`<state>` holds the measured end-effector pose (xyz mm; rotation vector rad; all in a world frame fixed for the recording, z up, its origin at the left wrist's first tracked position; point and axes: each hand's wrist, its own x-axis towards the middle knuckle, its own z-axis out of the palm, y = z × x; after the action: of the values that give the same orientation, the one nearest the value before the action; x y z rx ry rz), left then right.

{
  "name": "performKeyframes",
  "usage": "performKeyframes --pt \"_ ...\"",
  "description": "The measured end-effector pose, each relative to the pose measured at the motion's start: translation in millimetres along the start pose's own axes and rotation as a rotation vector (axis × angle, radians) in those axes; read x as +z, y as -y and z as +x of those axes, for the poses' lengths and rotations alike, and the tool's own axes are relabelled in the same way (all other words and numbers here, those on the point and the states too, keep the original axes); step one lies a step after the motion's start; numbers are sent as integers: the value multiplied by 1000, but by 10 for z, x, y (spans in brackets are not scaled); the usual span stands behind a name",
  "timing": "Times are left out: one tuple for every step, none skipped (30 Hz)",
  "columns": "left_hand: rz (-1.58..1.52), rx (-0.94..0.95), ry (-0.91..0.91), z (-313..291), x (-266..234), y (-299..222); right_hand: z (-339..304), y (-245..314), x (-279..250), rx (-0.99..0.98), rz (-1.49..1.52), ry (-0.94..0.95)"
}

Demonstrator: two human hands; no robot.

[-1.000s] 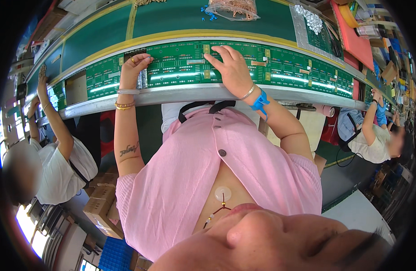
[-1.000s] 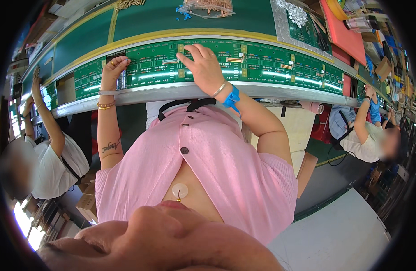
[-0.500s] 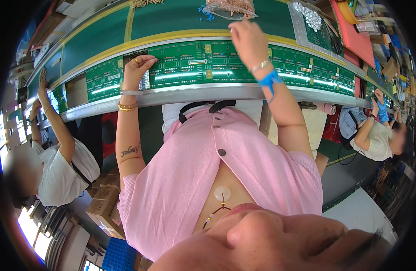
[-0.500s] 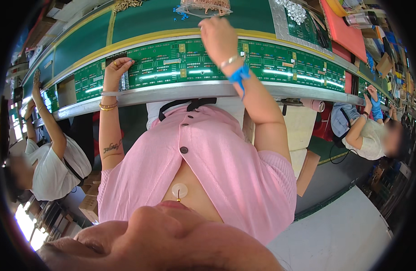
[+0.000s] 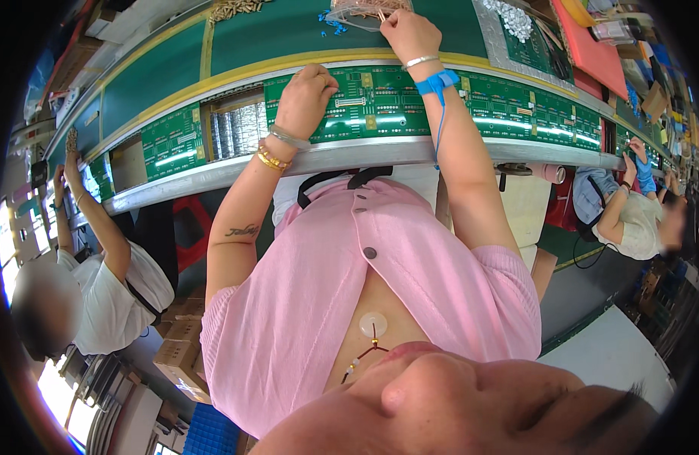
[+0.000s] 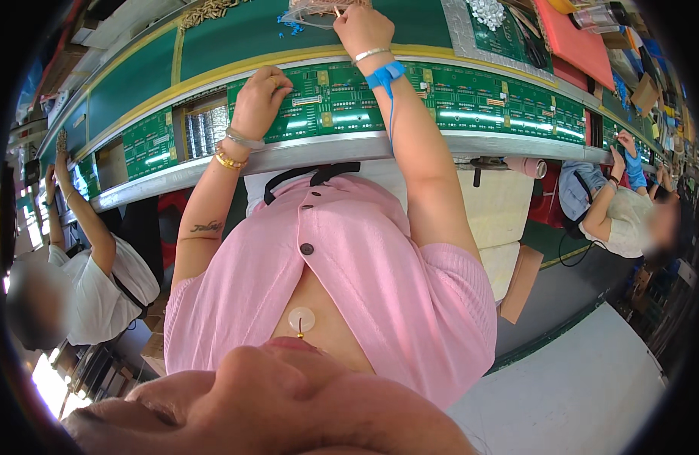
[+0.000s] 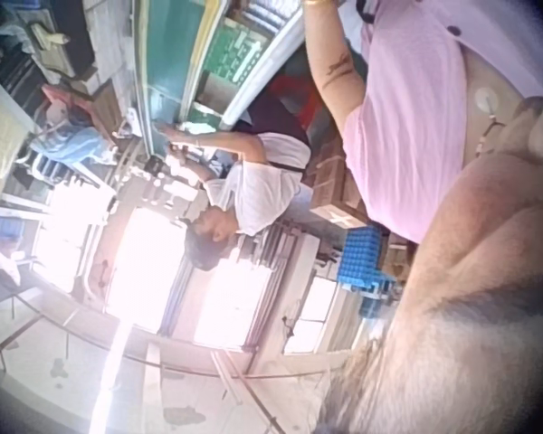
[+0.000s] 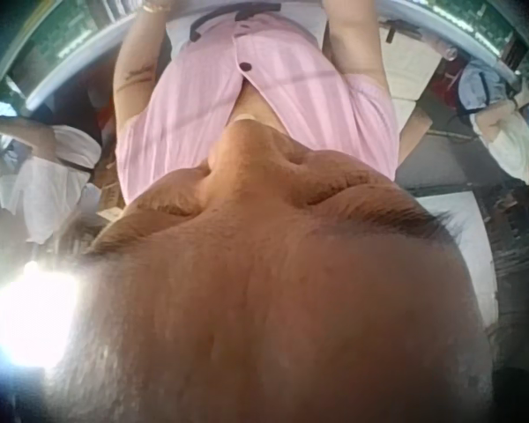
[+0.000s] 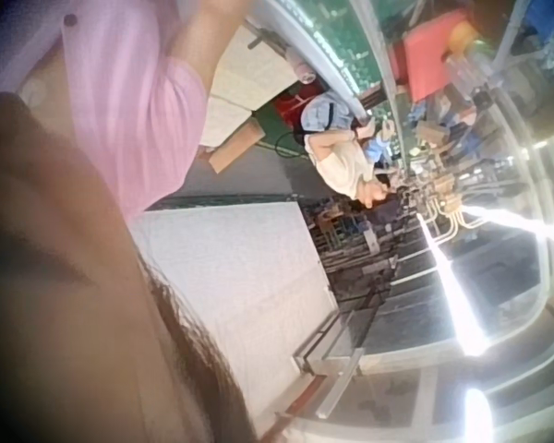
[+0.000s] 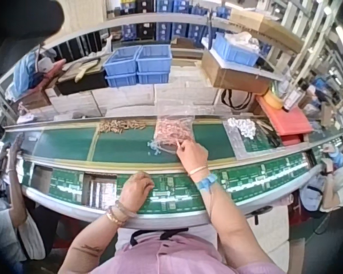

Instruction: Assembling components onto a printed circuit board on a production line.

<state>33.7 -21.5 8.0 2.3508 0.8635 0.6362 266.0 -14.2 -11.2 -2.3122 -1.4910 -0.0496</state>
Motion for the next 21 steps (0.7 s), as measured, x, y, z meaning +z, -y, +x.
performKeyframes --pt "8 -4 8 22 39 -2 -62 -28 -13 -65 90 -56" --pt "8 -7 9 13 61 18 -131 0 -50 -133 186 -107" --pt "64 -19 18 1 74 42 -174 30 -74 -192 188 -162" --pt "121 -32 27 -10 79 61 -204 64 -99 -194 191 -159" --pt "119 -25 34 1 86 56 -237 74 -146 -193 283 -142" --pt "118 -22 26 6 86 48 -253 80 -164 -195 376 -124" --pt "118 -22 18 10 84 45 -248 81 -153 -189 376 -126" --pt "117 -18 22 21 87 42 -233 76 -143 -229 381 -163" --pt "129 -12 19 31 88 41 -224 79 -138 -271 386 -199" --pt "141 -7 14 41 88 39 -227 87 -137 -269 386 -201" --pt "143 -9 15 38 89 35 -240 111 -146 -266 389 -186" --pt "148 -7 12 37 91 29 -254 129 -164 -264 391 -170" --pt "154 -4 8 36 91 23 -260 143 -197 -266 392 -171" --pt "155 -4 6 28 88 24 -267 164 -236 -280 405 -173" --pt "157 22 10 20 87 27 -287 181 -269 -294 419 -175" --pt "159 48 14 14 85 28 -328 176 -291 -296 418 -177" --pt "160 49 12 18 65 39 -384 163 -317 -348 431 -169" --pt "51 3 40 40 27 81 -436 174 -345 -403 445 -162" --pt "-58 -43 68 71 -10 129 -535 193 -388 -439 444 -138" --pt "-58 -48 61 139 -47 217 -635 205 -419 -447 444 -135" --pt "-54 -104 -11 242 -73 330 -759 203 -444 -484 425 -59"
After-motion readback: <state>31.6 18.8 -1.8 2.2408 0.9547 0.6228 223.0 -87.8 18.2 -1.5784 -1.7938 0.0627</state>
